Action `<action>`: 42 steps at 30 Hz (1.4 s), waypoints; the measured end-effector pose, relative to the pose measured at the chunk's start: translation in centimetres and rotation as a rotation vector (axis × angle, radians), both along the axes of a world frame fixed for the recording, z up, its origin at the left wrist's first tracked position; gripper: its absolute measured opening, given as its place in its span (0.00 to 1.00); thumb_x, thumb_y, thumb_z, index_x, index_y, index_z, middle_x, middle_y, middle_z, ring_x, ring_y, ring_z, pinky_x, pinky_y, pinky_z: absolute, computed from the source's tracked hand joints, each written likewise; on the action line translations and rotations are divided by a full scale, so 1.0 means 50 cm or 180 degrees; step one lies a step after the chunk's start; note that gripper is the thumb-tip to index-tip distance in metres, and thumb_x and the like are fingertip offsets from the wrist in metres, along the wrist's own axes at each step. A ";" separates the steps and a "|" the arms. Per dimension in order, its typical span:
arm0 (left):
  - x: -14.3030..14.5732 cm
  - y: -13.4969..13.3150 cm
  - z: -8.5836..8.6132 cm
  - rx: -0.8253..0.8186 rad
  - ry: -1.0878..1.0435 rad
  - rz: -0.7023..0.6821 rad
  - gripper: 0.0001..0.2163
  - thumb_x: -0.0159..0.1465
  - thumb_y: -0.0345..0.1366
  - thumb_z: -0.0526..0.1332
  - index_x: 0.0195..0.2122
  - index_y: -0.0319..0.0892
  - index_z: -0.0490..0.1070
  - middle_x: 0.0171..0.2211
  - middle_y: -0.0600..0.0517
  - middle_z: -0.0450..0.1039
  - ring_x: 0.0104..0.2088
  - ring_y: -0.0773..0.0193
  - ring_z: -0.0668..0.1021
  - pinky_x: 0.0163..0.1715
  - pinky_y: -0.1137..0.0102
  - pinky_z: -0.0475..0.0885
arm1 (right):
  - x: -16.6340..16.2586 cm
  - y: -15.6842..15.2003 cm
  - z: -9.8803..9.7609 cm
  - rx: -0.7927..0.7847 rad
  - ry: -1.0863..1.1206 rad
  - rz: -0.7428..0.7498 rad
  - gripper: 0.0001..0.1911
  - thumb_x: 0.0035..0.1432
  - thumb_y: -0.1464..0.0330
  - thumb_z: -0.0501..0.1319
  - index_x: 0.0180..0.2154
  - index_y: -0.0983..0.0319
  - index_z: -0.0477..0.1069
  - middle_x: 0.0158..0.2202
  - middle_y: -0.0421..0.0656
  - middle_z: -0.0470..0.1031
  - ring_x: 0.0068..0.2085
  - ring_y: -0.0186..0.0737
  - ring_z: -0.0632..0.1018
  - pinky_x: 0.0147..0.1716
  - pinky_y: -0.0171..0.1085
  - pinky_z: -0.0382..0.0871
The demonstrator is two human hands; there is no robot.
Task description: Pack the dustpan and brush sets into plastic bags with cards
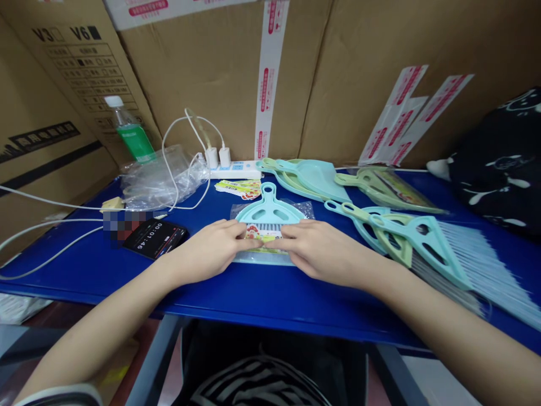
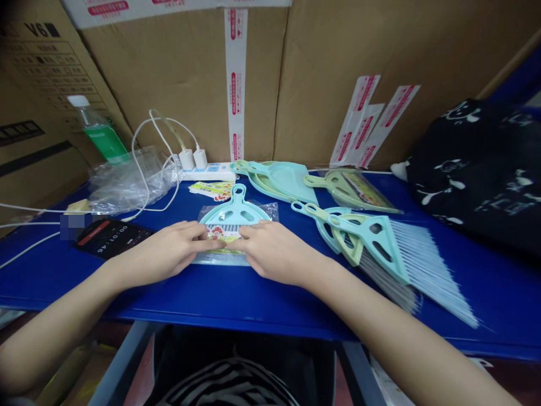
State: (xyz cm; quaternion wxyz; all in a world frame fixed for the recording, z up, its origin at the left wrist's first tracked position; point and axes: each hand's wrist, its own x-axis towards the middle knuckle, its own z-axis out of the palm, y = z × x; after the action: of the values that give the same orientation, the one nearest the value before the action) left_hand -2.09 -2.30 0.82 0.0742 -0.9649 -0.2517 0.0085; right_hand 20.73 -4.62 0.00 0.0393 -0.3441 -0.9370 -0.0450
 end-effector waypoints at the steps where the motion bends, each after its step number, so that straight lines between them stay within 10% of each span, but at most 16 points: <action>1: 0.000 0.000 0.000 0.0006 0.0003 0.0013 0.22 0.63 0.22 0.50 0.53 0.47 0.71 0.39 0.49 0.72 0.37 0.62 0.74 0.40 0.66 0.70 | -0.001 0.000 0.001 -0.0060 0.0013 -0.0048 0.23 0.55 0.78 0.54 0.50 0.59 0.75 0.34 0.46 0.76 0.32 0.42 0.75 0.34 0.39 0.64; 42: -0.014 0.007 0.019 0.0418 -0.0013 0.0463 0.14 0.58 0.23 0.54 0.30 0.43 0.79 0.30 0.49 0.71 0.32 0.61 0.71 0.33 0.67 0.69 | 0.032 -0.011 0.062 -0.0656 -0.0620 -0.1566 0.17 0.58 0.75 0.49 0.26 0.60 0.74 0.31 0.43 0.78 0.35 0.43 0.77 0.33 0.39 0.64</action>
State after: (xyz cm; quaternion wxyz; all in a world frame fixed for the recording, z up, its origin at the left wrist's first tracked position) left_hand -2.80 -1.96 1.78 0.1360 -0.9372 -0.3212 -0.0046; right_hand 22.34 -5.16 3.08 -0.0982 -0.5574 -0.8243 0.0095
